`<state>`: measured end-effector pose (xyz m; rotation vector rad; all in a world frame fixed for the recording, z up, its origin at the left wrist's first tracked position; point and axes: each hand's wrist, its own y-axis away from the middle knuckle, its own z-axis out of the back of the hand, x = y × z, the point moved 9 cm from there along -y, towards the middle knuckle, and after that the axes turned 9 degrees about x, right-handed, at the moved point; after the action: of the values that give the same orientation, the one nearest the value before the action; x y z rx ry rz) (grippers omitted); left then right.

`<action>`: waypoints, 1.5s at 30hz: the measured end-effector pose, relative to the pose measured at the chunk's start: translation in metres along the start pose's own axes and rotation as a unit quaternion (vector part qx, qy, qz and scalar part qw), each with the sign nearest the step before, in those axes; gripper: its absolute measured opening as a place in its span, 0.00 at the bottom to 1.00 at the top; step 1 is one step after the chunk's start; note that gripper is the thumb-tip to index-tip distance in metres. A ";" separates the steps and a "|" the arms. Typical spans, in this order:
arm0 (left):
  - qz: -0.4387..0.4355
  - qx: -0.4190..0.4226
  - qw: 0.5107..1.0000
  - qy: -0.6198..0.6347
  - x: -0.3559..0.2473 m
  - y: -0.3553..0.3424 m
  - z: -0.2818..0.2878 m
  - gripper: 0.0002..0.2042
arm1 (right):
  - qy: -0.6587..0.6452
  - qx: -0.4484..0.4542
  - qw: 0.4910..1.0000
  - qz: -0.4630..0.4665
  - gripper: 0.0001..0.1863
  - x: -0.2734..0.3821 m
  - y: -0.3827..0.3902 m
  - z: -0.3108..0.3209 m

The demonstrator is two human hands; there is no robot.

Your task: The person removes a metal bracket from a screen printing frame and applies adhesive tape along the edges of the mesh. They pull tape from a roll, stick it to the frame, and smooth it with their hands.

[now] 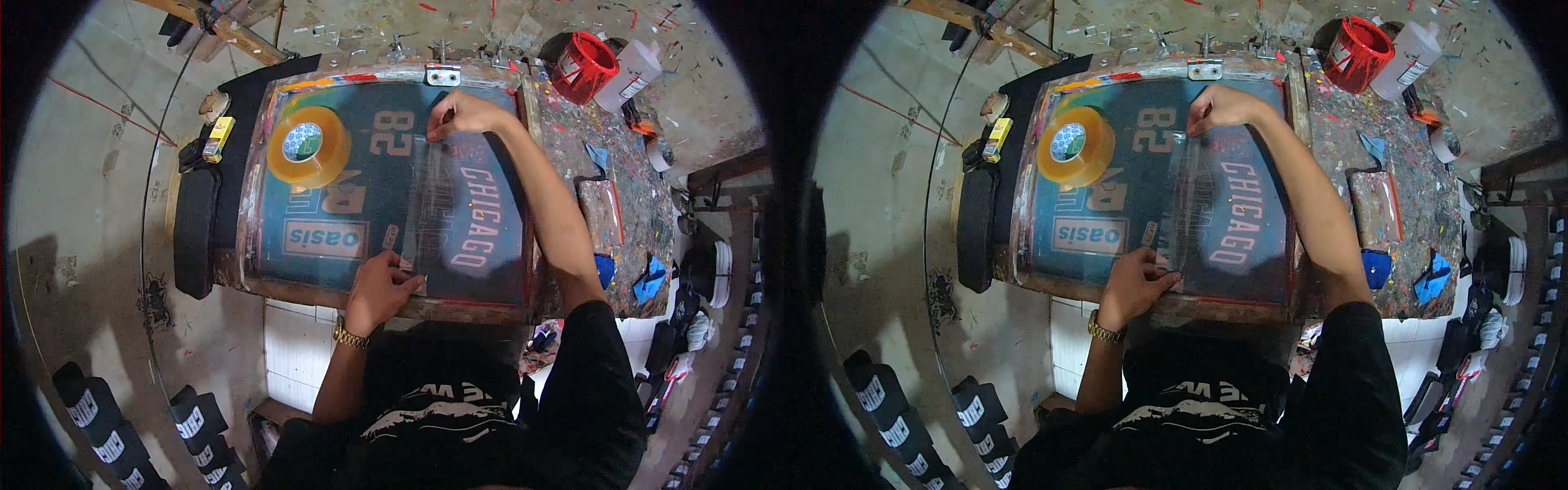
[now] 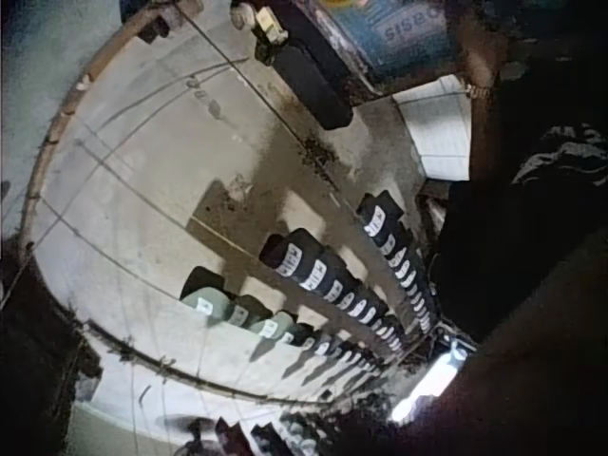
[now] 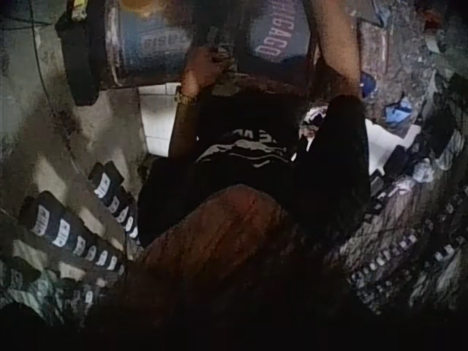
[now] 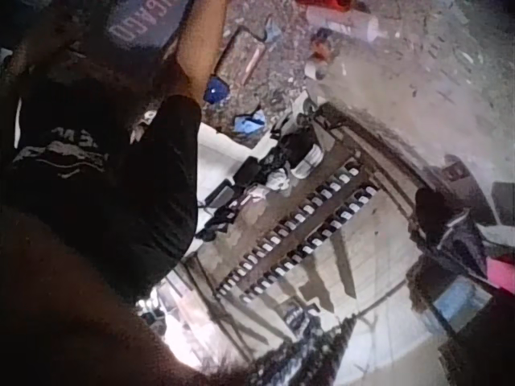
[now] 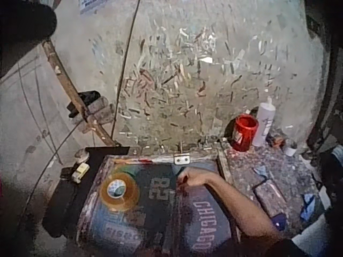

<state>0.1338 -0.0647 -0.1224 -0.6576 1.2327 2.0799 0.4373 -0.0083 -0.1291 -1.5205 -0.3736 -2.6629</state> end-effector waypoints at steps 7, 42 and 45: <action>-0.015 -0.002 0.998 -0.059 -0.006 -0.001 -0.004 0.21 | 0.045 -0.023 0.999 -0.007 0.09 -0.004 0.002 -0.006; -0.340 -0.033 0.885 -0.316 -0.038 0.044 -0.051 0.17 | 0.422 -0.010 0.905 0.052 0.30 0.055 0.065 -0.088; -0.327 -0.030 0.889 -0.319 -0.035 0.044 -0.053 0.17 | 0.427 -0.046 0.902 0.053 0.30 0.054 0.057 -0.079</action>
<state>0.1309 -0.1376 -0.0960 -0.2966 0.4733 1.5546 0.3521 -0.0785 -0.1113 -0.2473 -0.0957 -2.9332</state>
